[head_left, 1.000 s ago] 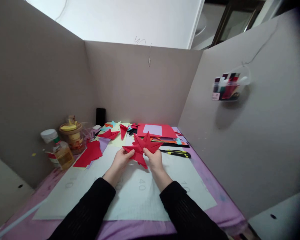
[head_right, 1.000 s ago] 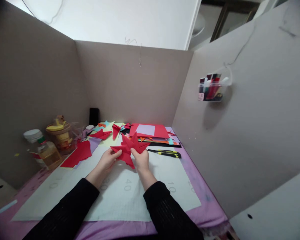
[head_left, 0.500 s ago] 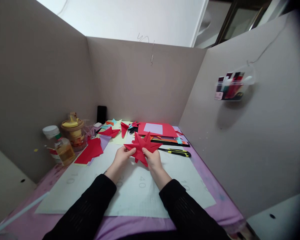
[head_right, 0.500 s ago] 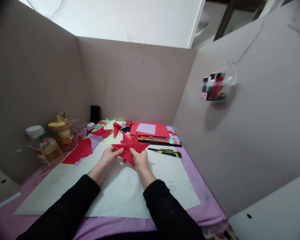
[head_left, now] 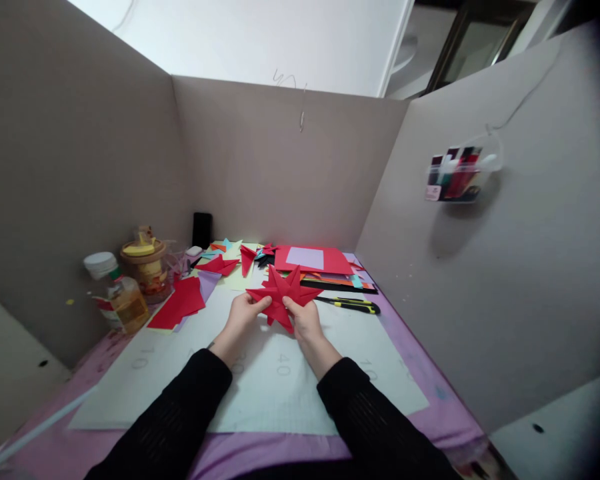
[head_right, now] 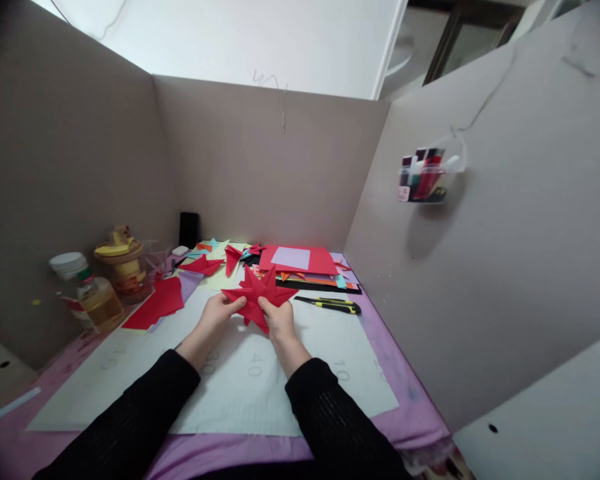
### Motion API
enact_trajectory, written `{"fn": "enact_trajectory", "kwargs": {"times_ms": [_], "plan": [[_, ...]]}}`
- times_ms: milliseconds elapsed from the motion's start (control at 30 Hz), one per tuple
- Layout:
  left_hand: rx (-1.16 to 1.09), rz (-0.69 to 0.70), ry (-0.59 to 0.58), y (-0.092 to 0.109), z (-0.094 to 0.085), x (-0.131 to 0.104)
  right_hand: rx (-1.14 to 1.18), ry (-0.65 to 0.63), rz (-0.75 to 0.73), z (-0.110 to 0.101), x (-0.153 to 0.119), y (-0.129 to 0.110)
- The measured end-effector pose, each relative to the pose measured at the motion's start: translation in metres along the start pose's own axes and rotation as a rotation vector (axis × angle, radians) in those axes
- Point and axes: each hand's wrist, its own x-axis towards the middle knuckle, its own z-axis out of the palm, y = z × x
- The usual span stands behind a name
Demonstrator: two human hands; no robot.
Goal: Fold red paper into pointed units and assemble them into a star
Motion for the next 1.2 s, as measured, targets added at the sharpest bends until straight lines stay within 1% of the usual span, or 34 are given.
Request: {"fn": "enact_trajectory", "kwargs": {"times_ms": [100, 300, 500, 633, 800, 1000, 1200], "plan": [[0.027, 0.021, 0.035, 0.001, 0.002, 0.0, -0.01, 0.005, -0.013, 0.0, 0.0, 0.001], [0.083, 0.067, 0.137, 0.006, 0.004, -0.004, -0.111, 0.072, -0.058, -0.003, 0.002, 0.008], [0.161, 0.154, 0.188, 0.009, 0.0, -0.004, -0.122, 0.037, -0.073, -0.005, 0.003, 0.009], [0.176, 0.142, 0.187, 0.013, 0.0, -0.004, -0.113, 0.0, -0.056, -0.006, 0.002, 0.005], [0.172, 0.119, 0.185, 0.017, 0.002, -0.007, -0.086, -0.004, -0.024, -0.004, 0.001, 0.0], [0.18, 0.131, 0.186, 0.011, 0.002, -0.005, -0.033, -0.002, -0.019, -0.001, -0.001, -0.001], [0.155, 0.161, 0.19, 0.007, 0.001, -0.003, -0.002, -0.053, -0.003, 0.0, -0.004, -0.003]]}}
